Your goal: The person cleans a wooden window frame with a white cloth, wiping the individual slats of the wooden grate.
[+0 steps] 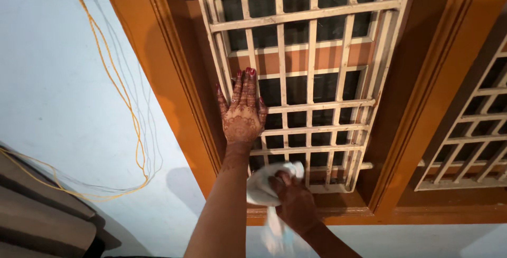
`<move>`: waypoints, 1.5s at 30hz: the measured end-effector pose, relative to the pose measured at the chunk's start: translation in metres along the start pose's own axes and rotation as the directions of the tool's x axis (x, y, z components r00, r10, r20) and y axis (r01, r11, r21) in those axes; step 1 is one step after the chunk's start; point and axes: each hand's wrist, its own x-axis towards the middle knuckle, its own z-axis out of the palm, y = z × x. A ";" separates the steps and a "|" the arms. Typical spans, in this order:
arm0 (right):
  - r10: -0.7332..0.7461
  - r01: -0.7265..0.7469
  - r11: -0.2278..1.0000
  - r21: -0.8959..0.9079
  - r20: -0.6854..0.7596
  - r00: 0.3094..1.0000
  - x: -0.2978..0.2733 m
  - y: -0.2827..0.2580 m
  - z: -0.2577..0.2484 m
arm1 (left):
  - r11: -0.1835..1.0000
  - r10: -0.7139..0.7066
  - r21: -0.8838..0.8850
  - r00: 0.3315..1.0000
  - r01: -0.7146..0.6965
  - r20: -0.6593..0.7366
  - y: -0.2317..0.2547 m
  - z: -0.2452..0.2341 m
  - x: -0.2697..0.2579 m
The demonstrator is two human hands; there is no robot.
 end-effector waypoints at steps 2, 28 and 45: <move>-0.020 0.022 1.000 0.016 -0.125 0.992 0.014 -0.015 -0.012 | 1.000 0.005 0.003 1.000 -0.005 -0.009 -0.001 0.000 0.000; -0.266 0.268 0.963 -0.035 -0.283 0.921 0.027 -0.020 0.026 | 1.000 0.018 -0.015 0.991 -0.016 0.130 0.000 -0.016 0.004; -0.082 0.122 0.969 -0.214 0.188 0.979 0.011 -0.034 0.106 | 0.974 0.218 -0.008 0.915 -0.228 0.341 -0.018 -0.041 0.005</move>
